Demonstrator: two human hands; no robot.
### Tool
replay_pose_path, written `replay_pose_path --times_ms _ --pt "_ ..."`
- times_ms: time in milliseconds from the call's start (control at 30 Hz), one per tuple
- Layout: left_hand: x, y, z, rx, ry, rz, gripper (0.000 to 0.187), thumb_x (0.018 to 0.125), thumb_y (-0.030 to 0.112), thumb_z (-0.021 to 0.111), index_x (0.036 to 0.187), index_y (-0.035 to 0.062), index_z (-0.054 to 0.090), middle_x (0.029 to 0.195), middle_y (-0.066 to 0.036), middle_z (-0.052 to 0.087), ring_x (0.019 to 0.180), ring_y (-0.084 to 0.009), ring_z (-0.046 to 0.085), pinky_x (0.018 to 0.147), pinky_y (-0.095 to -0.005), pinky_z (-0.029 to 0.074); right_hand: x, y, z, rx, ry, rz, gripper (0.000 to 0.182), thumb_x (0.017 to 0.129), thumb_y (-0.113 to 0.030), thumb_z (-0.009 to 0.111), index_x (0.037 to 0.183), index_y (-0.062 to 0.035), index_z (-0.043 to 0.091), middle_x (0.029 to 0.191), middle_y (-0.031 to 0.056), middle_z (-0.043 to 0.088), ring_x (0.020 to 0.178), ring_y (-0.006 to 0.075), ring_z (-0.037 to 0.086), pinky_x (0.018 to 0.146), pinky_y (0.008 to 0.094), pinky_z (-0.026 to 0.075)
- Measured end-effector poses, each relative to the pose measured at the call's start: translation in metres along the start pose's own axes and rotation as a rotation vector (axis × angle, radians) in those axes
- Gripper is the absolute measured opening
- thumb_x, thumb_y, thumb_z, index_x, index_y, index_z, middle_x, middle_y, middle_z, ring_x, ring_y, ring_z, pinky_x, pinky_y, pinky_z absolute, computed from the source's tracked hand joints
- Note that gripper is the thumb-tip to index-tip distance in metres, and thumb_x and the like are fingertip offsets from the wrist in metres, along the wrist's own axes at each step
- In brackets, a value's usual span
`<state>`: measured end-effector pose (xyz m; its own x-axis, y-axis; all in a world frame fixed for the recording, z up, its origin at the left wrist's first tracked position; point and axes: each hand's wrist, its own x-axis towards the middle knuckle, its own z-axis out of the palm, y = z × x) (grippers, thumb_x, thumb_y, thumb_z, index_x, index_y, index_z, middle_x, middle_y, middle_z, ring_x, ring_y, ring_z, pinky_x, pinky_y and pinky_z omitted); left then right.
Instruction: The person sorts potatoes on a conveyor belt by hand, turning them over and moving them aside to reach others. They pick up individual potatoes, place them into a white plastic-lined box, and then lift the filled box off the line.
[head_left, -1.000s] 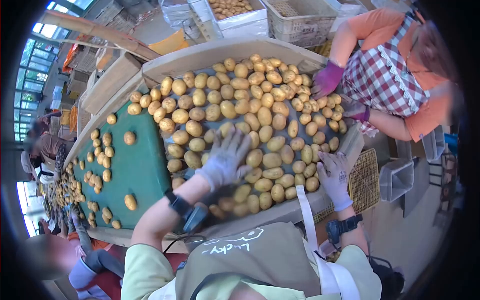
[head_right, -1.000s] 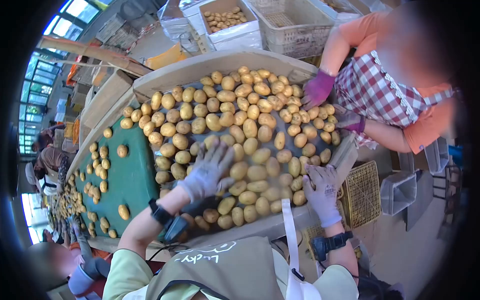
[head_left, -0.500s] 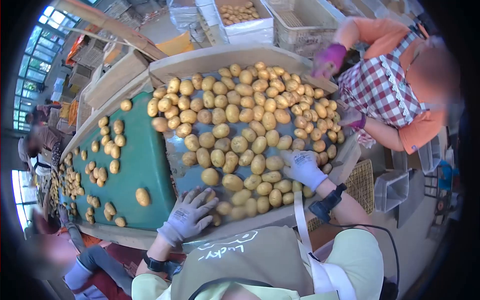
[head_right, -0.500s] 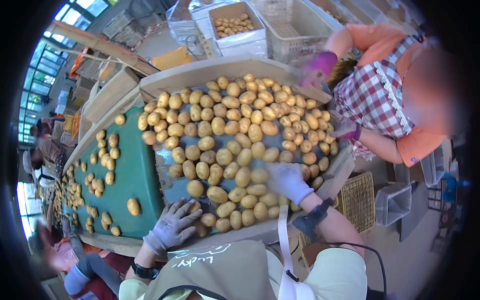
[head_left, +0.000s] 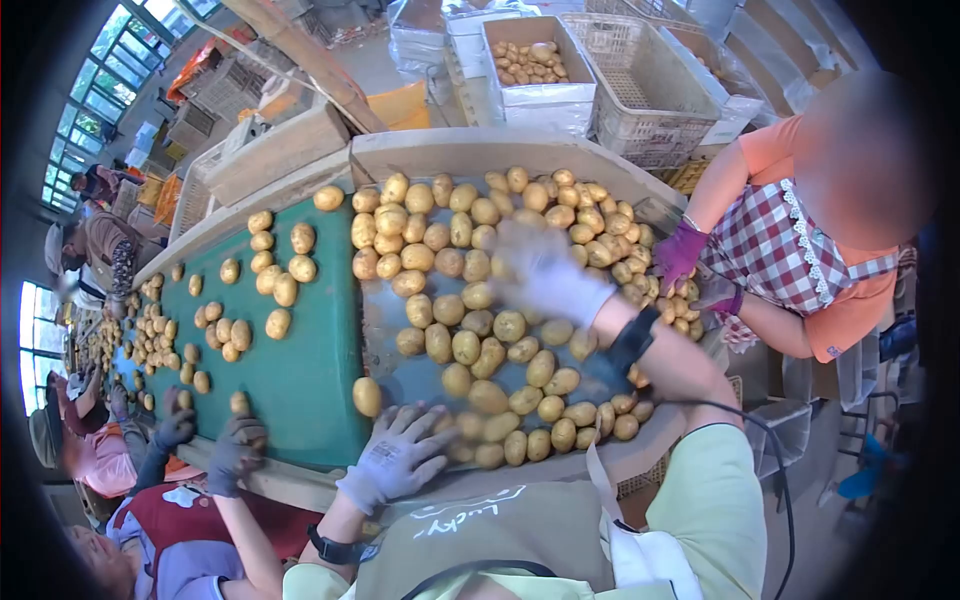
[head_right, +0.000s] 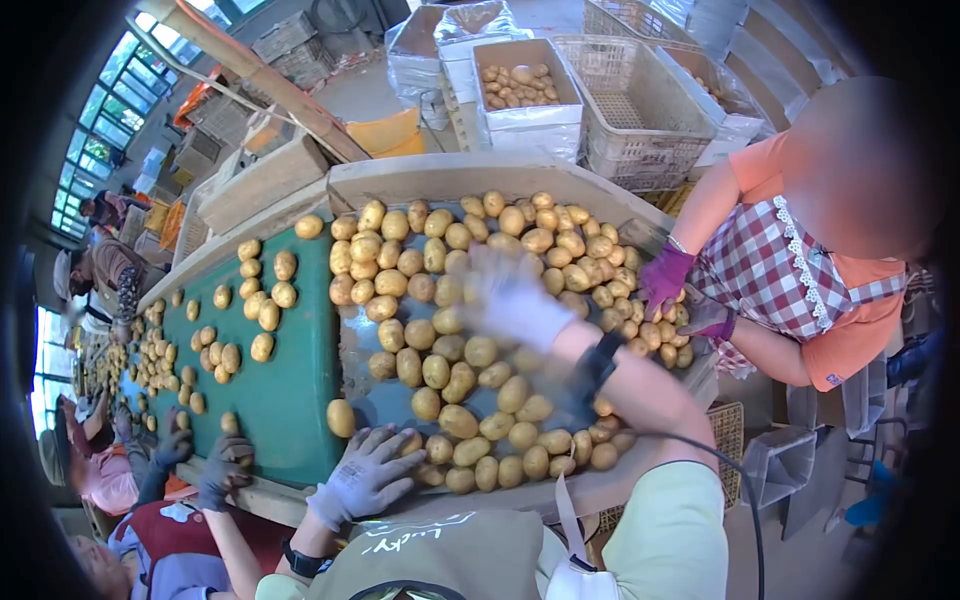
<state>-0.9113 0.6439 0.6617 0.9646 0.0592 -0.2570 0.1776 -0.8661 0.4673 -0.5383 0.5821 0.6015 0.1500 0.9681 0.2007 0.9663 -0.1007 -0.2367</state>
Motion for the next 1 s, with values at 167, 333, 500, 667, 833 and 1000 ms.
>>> replay_pose_path --times_ms 167,333,500,667,833,1000 --pt "-0.007 -0.006 0.001 0.005 -0.009 -0.001 0.052 0.097 0.036 0.065 0.147 0.0225 0.062 0.156 -0.015 0.052 0.143 -0.0431 0.047 0.119 -0.0605 0.034 -0.11 -0.046 0.017 0.175 -0.044 -0.194 0.063 0.092 -0.042 0.07 0.148 -0.0164 0.059 0.145 0.0175 0.055 0.134 0.0379 0.053 0.111 0.0571 0.039" --pt "-0.002 -0.012 0.005 -0.013 -0.026 0.071 0.052 0.096 0.034 0.064 0.147 0.0224 0.062 0.156 -0.015 0.052 0.143 -0.043 0.047 0.116 -0.061 0.036 -0.108 0.007 -0.008 0.26 -0.301 0.283 0.05 0.091 -0.033 0.071 0.138 -0.016 0.067 0.143 0.0185 0.059 0.134 0.0398 0.053 0.114 0.0546 0.039" --pt "-0.013 -0.016 0.003 0.011 -0.013 0.053 0.049 0.096 0.033 0.065 0.144 0.0228 0.064 0.157 -0.015 0.052 0.144 -0.043 0.046 0.115 -0.0604 0.036 -0.118 -0.038 0.007 0.128 -0.072 0.127 0.049 0.094 -0.042 0.067 0.135 -0.0152 0.069 0.147 0.0132 0.059 0.137 0.0419 0.05 0.117 0.0635 0.033" --pt "-0.019 -0.018 0.009 0.012 0.035 0.01 0.047 0.096 0.033 0.065 0.142 0.0236 0.066 0.156 -0.015 0.053 0.143 -0.043 0.046 0.116 -0.0589 0.035 -0.099 -0.019 0.011 0.011 -0.166 0.206 0.039 0.093 -0.042 0.067 0.121 -0.0159 0.073 0.123 0.0074 0.068 0.129 0.0334 0.056 0.112 0.0667 0.035" --pt "-0.009 -0.019 0.01 -0.003 0.027 0.052 0.045 0.095 0.032 0.066 0.139 0.0227 0.068 0.154 -0.015 0.054 0.141 -0.0426 0.048 0.115 -0.0584 0.036 -0.059 -0.07 0.021 0.211 -0.004 0.029 0.014 0.089 -0.019 0.065 0.101 -0.0121 0.066 0.098 0.0098 0.069 0.09 0.0289 0.069 0.065 0.0481 0.054" --pt "-0.007 -0.024 0.006 0.017 0.042 0.051 0.044 0.095 0.031 0.066 0.138 0.0218 0.069 0.154 -0.015 0.054 0.141 -0.0418 0.048 0.114 -0.0591 0.036 -0.042 -0.053 0.059 0.181 -0.31 -0.02 0.024 0.093 -0.021 0.062 0.116 -0.0164 0.066 0.106 0.0156 0.068 0.099 0.0326 0.068 0.075 0.0471 0.056"
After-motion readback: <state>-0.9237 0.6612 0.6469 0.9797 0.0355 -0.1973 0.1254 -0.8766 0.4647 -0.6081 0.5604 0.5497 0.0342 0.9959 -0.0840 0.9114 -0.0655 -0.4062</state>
